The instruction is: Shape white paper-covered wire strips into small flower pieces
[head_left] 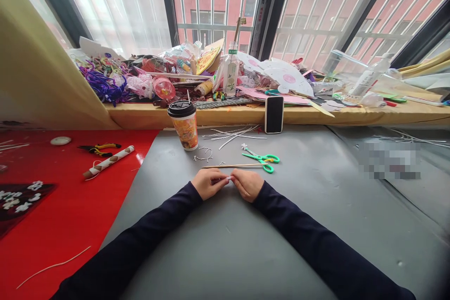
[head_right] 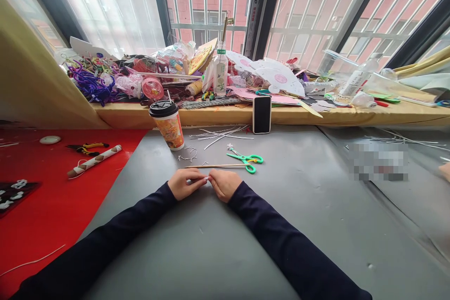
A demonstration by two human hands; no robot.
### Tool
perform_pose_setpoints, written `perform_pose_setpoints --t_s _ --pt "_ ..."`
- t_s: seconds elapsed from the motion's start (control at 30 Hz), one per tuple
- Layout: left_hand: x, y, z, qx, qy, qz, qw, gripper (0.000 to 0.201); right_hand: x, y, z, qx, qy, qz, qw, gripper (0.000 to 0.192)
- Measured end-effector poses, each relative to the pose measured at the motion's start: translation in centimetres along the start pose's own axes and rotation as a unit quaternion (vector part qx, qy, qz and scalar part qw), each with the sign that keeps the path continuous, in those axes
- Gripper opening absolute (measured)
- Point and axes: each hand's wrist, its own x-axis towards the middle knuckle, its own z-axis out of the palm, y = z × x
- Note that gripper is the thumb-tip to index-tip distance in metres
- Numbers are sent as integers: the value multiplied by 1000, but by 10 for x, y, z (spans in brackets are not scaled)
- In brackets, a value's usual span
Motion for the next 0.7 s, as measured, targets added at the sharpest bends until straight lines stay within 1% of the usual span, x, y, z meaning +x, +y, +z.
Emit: perform_pose_setpoints --t_s 0.13,0.2,0.3,0.4,0.47,0.7 --pt "0 0 1 -9 -2 -6 1000 27 0 -2 0 -12 17 -4 1000 26" --pt "-1 0 1 -23 -15 -16 999 28 1 -3 0 -16 24 -2 1000 26" --pt "-1 2 0 -90 -46 -58 993 33 1 -3 1 -4 32 8 999 26" --pt "0 5 -1 -175 -93 -114 974 37 1 -2 3 40 38 19 998 27" --pt "0 6 -2 -210 -118 -137 961 38 0 -2 4 76 39 22 996 27" --pt "3 7 1 -290 -182 -169 924 39 1 -6 -1 154 22 48 987 26"
